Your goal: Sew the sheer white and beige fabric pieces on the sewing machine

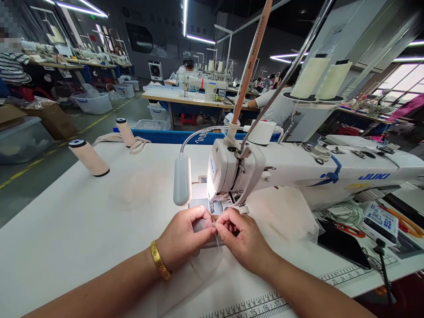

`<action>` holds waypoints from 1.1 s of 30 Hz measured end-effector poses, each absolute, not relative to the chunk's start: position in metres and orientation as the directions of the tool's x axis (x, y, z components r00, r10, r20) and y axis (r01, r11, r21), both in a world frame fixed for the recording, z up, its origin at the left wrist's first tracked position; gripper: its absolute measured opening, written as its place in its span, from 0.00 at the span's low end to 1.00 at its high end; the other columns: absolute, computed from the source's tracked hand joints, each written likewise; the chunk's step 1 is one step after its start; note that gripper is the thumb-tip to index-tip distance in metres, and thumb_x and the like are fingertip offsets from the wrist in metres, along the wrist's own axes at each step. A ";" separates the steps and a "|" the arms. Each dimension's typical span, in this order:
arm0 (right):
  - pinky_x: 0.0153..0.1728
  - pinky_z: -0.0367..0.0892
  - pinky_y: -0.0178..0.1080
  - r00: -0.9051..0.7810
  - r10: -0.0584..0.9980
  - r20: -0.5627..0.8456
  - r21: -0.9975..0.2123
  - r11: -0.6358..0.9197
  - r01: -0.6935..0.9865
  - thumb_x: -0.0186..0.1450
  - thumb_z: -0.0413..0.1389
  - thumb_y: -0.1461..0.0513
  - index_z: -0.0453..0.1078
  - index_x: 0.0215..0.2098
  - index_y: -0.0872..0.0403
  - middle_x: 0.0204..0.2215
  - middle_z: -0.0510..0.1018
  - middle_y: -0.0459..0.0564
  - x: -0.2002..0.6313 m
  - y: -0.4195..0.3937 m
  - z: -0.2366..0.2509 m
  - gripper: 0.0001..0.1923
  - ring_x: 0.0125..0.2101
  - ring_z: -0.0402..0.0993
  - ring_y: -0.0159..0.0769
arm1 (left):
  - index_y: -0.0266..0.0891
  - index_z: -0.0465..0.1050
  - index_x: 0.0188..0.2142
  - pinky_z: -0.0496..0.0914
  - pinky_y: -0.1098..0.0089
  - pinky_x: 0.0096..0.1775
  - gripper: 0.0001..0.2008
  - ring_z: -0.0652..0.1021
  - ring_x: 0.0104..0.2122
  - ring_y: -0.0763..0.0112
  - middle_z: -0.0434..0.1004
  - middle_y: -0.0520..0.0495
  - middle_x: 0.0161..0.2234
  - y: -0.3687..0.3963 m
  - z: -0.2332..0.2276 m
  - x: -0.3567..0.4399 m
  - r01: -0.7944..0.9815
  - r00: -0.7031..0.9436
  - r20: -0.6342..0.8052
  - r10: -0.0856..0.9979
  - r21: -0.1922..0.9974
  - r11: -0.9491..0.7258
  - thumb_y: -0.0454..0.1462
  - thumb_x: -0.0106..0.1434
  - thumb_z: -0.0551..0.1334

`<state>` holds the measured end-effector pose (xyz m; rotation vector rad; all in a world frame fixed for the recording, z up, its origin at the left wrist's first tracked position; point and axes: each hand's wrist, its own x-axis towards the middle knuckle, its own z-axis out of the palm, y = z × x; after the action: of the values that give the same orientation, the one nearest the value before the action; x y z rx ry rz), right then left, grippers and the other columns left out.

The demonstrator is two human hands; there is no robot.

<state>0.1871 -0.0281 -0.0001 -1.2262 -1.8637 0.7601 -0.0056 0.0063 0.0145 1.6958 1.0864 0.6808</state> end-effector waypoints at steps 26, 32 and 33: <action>0.28 0.62 0.35 -0.267 0.942 0.204 -0.838 0.309 0.450 0.71 0.54 0.57 0.69 0.40 0.50 0.27 0.73 0.43 0.191 -0.029 0.003 0.06 0.29 0.69 0.33 | 0.41 0.74 0.31 0.69 0.68 0.36 0.14 0.75 0.33 0.65 0.78 0.51 0.31 0.008 0.021 -0.009 0.350 0.477 -0.077 0.876 0.930 -0.109 0.49 0.60 0.63; 0.28 0.61 0.35 -0.286 0.925 0.249 -0.805 0.362 0.470 0.72 0.52 0.59 0.66 0.35 0.50 0.25 0.71 0.42 0.189 -0.029 0.003 0.07 0.27 0.67 0.33 | 0.41 0.74 0.31 0.70 0.67 0.37 0.11 0.76 0.34 0.64 0.79 0.51 0.32 0.007 0.019 -0.009 0.357 0.468 -0.058 0.882 0.925 -0.129 0.46 0.61 0.63; 0.28 0.61 0.36 -0.287 0.923 0.256 -0.797 0.370 0.478 0.72 0.51 0.59 0.66 0.35 0.50 0.25 0.71 0.42 0.189 -0.029 0.002 0.07 0.27 0.67 0.33 | 0.41 0.74 0.31 0.70 0.68 0.37 0.11 0.76 0.34 0.64 0.79 0.51 0.32 0.007 0.018 -0.009 0.362 0.463 -0.050 0.885 0.922 -0.138 0.46 0.60 0.63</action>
<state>0.1887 -0.0292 0.0024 -1.2132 -1.9090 0.7818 -0.0085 0.0074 0.0184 1.7147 1.0774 0.6557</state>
